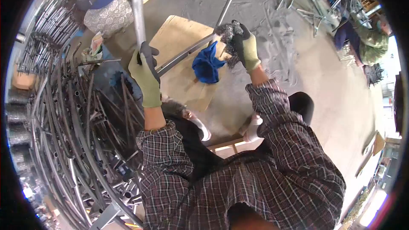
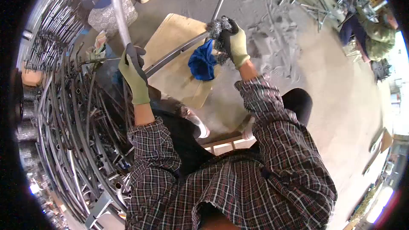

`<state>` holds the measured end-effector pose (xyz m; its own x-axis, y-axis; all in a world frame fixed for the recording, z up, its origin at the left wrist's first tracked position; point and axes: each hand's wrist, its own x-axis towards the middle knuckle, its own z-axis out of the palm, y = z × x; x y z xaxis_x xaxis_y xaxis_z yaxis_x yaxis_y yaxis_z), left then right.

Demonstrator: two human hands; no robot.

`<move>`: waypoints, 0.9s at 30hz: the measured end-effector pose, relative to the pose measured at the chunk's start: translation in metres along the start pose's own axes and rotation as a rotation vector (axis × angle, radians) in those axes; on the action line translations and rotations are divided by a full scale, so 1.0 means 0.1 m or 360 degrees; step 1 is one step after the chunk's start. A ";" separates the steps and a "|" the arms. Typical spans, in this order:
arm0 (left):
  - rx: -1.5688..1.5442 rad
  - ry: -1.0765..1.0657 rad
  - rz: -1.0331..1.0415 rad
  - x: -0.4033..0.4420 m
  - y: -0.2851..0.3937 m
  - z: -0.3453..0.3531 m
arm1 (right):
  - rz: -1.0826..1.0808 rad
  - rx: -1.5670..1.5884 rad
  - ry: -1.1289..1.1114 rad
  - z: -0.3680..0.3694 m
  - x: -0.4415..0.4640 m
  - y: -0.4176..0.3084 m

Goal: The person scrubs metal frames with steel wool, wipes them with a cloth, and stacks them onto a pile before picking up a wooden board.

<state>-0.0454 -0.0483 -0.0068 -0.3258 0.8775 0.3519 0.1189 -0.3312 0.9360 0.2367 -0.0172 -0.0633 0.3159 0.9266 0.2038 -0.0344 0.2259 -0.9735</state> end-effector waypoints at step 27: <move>0.0111 -0.0014 0.0178 -0.92 0.03 0.22 | 0.0065 0.0635 -0.0604 -0.44 -1.13 -2.06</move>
<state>0.0053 -0.1227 -0.0358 -0.2989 0.8395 0.4537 0.2188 -0.4025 0.8889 0.2497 -0.1813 0.1094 -0.0543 0.9636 0.2616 -0.4193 0.2158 -0.8818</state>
